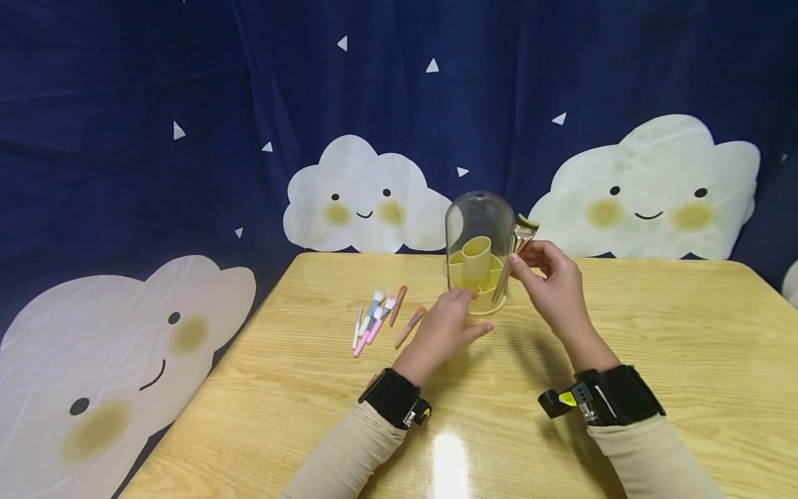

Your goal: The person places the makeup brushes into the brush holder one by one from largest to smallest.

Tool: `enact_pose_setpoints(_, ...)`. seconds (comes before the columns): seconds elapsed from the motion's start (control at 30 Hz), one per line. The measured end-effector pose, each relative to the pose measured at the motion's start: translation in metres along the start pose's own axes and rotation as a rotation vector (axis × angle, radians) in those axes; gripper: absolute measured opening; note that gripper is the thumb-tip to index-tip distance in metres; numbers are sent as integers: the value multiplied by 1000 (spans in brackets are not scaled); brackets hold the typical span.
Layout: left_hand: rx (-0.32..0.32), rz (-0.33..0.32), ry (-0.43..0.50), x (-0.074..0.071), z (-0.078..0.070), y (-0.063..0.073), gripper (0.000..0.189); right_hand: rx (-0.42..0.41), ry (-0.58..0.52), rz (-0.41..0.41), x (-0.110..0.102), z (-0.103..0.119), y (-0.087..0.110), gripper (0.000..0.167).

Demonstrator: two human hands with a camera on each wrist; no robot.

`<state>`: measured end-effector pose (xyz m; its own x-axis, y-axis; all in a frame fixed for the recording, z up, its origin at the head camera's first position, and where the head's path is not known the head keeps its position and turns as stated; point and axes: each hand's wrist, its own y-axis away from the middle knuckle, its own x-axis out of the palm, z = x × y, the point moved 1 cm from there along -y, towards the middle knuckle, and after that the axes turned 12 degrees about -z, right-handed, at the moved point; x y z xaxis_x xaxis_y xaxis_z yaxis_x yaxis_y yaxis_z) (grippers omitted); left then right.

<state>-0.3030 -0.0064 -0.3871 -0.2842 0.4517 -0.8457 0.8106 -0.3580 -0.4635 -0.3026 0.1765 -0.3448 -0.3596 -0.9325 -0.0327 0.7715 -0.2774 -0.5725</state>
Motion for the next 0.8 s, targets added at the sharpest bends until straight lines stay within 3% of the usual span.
enact_pose_setpoints(0.13, 49, 83, -144, 5, 2, -5, 68, 7, -2, -19, 1, -3, -6, 28)
enact_pose_setpoints(0.27, 55, 151, -196, 8, 1, -8, 71, 6, -5, -27, 4, -6, -11, 27)
enact_pose_setpoints(0.53, 69, 120, -133, 8, -4, -12, 54, -16, 49, -53, 5, -8, -17, 26)
enact_pose_setpoints(0.8, 69, 135, -87, 8, 0, -11, 52, -5, 68, -60, 5, -8, -19, 27)
